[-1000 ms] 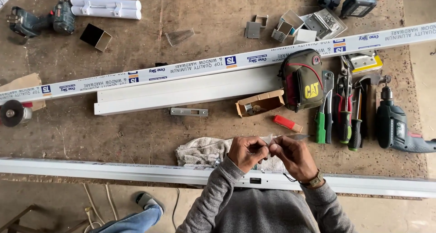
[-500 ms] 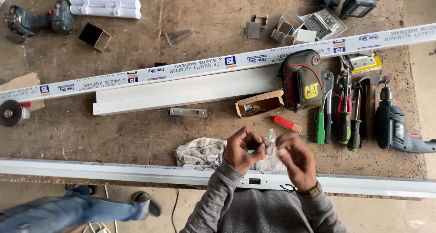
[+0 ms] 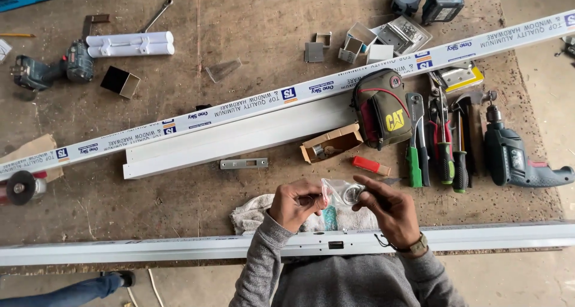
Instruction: The person is filing the edges of a hole in an aluminum profile and then handling small hardware components for assembly.
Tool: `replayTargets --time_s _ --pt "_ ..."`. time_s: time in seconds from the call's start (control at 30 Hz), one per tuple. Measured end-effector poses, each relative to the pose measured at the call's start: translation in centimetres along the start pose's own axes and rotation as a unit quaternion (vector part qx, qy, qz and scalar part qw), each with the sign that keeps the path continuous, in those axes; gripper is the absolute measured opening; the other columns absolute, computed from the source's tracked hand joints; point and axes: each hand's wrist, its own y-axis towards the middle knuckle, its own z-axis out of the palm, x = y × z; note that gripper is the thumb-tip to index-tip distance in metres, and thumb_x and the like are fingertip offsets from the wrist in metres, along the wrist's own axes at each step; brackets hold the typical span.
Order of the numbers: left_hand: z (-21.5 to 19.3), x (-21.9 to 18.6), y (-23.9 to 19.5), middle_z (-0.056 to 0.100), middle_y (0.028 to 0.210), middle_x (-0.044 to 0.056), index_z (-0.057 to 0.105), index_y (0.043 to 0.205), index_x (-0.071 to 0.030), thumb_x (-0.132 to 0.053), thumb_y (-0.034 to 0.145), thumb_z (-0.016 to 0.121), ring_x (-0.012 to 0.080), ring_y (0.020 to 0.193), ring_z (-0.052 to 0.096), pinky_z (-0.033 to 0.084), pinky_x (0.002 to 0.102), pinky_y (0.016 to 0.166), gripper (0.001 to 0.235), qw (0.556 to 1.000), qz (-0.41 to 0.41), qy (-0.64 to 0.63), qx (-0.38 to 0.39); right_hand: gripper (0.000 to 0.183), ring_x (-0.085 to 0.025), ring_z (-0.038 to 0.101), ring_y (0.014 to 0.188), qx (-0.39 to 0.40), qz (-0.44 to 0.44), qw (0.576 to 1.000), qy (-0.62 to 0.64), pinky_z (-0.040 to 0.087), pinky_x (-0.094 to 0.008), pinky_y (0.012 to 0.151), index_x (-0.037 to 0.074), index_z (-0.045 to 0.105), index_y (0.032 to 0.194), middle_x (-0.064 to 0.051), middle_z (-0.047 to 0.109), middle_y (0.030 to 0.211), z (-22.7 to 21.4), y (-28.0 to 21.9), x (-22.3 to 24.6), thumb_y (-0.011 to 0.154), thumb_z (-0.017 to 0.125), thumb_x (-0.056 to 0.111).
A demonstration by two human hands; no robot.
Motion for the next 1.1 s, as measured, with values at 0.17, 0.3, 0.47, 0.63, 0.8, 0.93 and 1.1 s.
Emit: replayTargets --time_s 0.17,0.3,0.47,0.63,0.8,0.93,1.1 --pt "0.4 -1.3 0.8 0.062 0.087 0.006 0.071 0.080 0.000 0.007 0.093 0.068 0.0177 0.055 0.072 0.060 0.027 0.050 0.015 0.999 -0.039 -0.003 0.029 0.037 -0.021 0.085 0.070 -0.005 -0.021 0.999 -0.035 0.075 -0.032 0.065 0.003 0.069 0.123 -0.021 0.080 0.104 0.2 0.2 2.1 0.091 0.067 0.022" --pt "0.7 -2.8 1.1 0.069 0.090 0.010 0.078 0.098 0.001 -0.007 0.089 0.079 0.0164 0.047 0.069 0.061 0.023 0.037 0.012 0.998 0.019 0.055 0.018 0.029 -0.022 0.083 0.070 -0.004 -0.015 0.999 0.037 0.073 -0.034 0.064 0.001 0.072 0.116 -0.019 0.080 0.103 0.5 0.2 2.3 0.092 0.067 0.017" --pt "0.7 -2.6 1.2 0.068 0.089 0.010 0.076 0.083 -0.002 -0.008 0.087 0.083 0.0203 0.050 0.075 0.055 0.022 0.031 0.011 0.997 0.006 0.065 0.030 0.029 -0.027 0.082 0.072 -0.004 0.015 0.996 0.086 0.073 -0.037 0.068 -0.003 0.070 0.117 -0.021 0.078 0.109 0.9 0.2 1.7 0.092 0.066 0.012" --pt "0.4 -2.4 1.3 0.070 0.116 0.023 0.074 0.090 0.009 0.010 0.081 0.080 0.0321 0.069 0.079 0.070 0.032 0.050 0.012 0.996 -0.044 -0.065 0.042 0.022 -0.036 0.081 0.074 -0.064 0.062 0.981 0.170 0.073 -0.044 0.068 -0.009 0.072 0.106 -0.025 0.077 0.105 1.6 0.2 2.3 0.090 0.068 0.005" --pt "0.6 -2.1 1.2 0.075 0.110 0.016 0.076 0.091 -0.001 -0.001 0.079 0.085 0.0243 0.080 0.075 0.068 0.032 0.066 0.014 0.996 0.013 0.072 0.054 0.020 -0.031 0.081 0.085 -0.079 0.043 0.987 0.132 0.074 -0.039 0.063 -0.004 0.073 0.104 -0.023 0.077 0.108 2.0 0.3 2.0 0.090 0.069 0.010" --pt "0.5 -2.6 1.4 0.072 0.110 0.023 0.069 0.086 0.007 0.004 0.086 0.074 0.0338 0.075 0.077 0.071 0.034 0.056 0.006 0.998 0.004 -0.056 0.030 0.022 -0.034 0.079 0.075 -0.104 0.070 0.971 0.201 0.073 -0.043 0.064 -0.009 0.071 0.104 -0.025 0.076 0.098 2.3 0.5 2.4 0.090 0.068 0.007" --pt "0.5 -2.8 1.5 0.073 0.115 0.023 0.071 0.091 0.008 -0.009 0.085 0.080 0.0366 0.080 0.079 0.071 0.036 0.060 0.019 0.998 0.020 -0.064 0.015 0.019 -0.033 0.076 0.075 -0.098 0.057 0.959 0.261 0.071 -0.042 0.066 -0.009 0.067 0.104 -0.024 0.073 0.098 2.3 0.5 1.8 0.094 0.065 0.007"
